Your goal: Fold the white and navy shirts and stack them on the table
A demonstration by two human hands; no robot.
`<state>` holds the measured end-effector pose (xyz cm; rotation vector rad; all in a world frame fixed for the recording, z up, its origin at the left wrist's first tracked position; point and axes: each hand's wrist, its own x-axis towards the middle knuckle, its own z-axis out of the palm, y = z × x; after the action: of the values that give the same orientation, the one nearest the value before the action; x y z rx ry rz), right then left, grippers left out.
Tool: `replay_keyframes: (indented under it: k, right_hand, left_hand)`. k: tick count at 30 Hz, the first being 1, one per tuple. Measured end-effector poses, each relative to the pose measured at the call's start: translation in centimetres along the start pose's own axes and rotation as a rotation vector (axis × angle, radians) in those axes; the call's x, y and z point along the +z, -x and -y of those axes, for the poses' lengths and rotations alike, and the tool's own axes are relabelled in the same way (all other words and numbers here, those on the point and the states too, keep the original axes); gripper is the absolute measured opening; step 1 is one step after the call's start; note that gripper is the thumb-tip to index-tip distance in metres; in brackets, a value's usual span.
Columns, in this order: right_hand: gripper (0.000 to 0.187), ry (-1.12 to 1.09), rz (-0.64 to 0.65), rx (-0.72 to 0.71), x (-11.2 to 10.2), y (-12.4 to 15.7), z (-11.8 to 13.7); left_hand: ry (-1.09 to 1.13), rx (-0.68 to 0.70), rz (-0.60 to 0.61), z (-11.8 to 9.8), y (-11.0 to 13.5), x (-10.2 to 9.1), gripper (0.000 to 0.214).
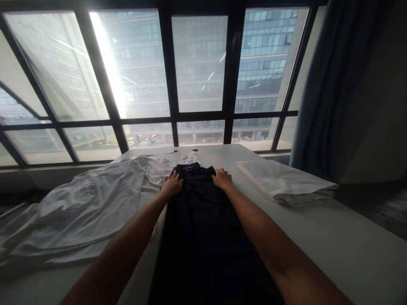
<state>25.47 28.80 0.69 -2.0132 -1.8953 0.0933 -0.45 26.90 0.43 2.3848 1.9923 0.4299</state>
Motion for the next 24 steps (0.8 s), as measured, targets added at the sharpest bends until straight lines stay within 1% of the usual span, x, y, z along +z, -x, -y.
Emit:
replay_keyframes:
  k: [1, 3, 6, 9, 11, 13, 16, 18, 19, 20, 22, 23, 24]
  right_hand:
    - [0.047, 0.054, 0.000, -0.038, -0.3, 0.8, 0.4]
    - [0.047, 0.100, 0.011, -0.139, -0.9, 2.6, 1.3]
    - [0.048, 0.079, 0.064, -0.312, -1.8, 5.9, 3.4]
    - [0.049, 0.038, 0.132, -0.439, -2.3, 9.6, 5.8]
    - [0.049, 0.016, 0.175, -0.496, -2.5, 12.2, 7.3]
    - [0.048, 0.001, 0.227, -0.542, -2.8, 14.5, 8.2]
    - [0.047, 0.001, 0.280, -0.565, -3.4, 17.2, 8.2]
    - [0.046, 0.029, 0.257, -0.509, -4.0, 18.3, 7.2]
    - [0.045, 0.050, 0.223, -0.442, -4.4, 18.7, 6.5]
    - [0.045, 0.068, 0.177, -0.345, -4.9, 18.9, 5.5]
    - [0.047, 0.073, 0.079, -0.077, -6.0, 19.0, 3.1]
    - [0.047, 0.052, 0.043, 0.058, -6.6, 19.0, 1.7]
    - [0.045, 0.006, 0.028, 0.161, -7.2, 18.8, 0.3]
  left_hand:
    - [0.004, 0.026, -0.009, -0.4, 1.0, -0.4, 0.054]
    - [0.011, 0.084, 0.015, -1.3, 3.8, -1.1, 0.056]
    - [-0.006, 0.175, 0.088, -2.7, 9.0, -1.7, 0.064]
    - [-0.023, 0.236, 0.124, -4.0, 13.8, -1.9, 0.068]
    - [-0.031, 0.230, 0.136, -4.7, 16.4, -2.1, 0.068]
    - [-0.026, 0.213, 0.144, -5.4, 18.7, -2.3, 0.067]
    - [0.006, 0.239, 0.145, -6.0, 22.7, -2.3, 0.066]
    - [0.028, 0.284, 0.118, -6.2, 25.7, -2.1, 0.065]
    - [0.038, 0.302, 0.100, -6.3, 27.0, -2.0, 0.064]
    - [0.047, 0.310, 0.087, -6.4, 28.2, -2.0, 0.063]
    - [0.059, 0.303, 0.094, -6.7, 29.7, -2.3, 0.063]
    - [0.063, 0.297, 0.106, -6.9, 30.0, -2.6, 0.062]
    - [0.068, 0.293, 0.114, -7.1, 30.0, -3.1, 0.061]
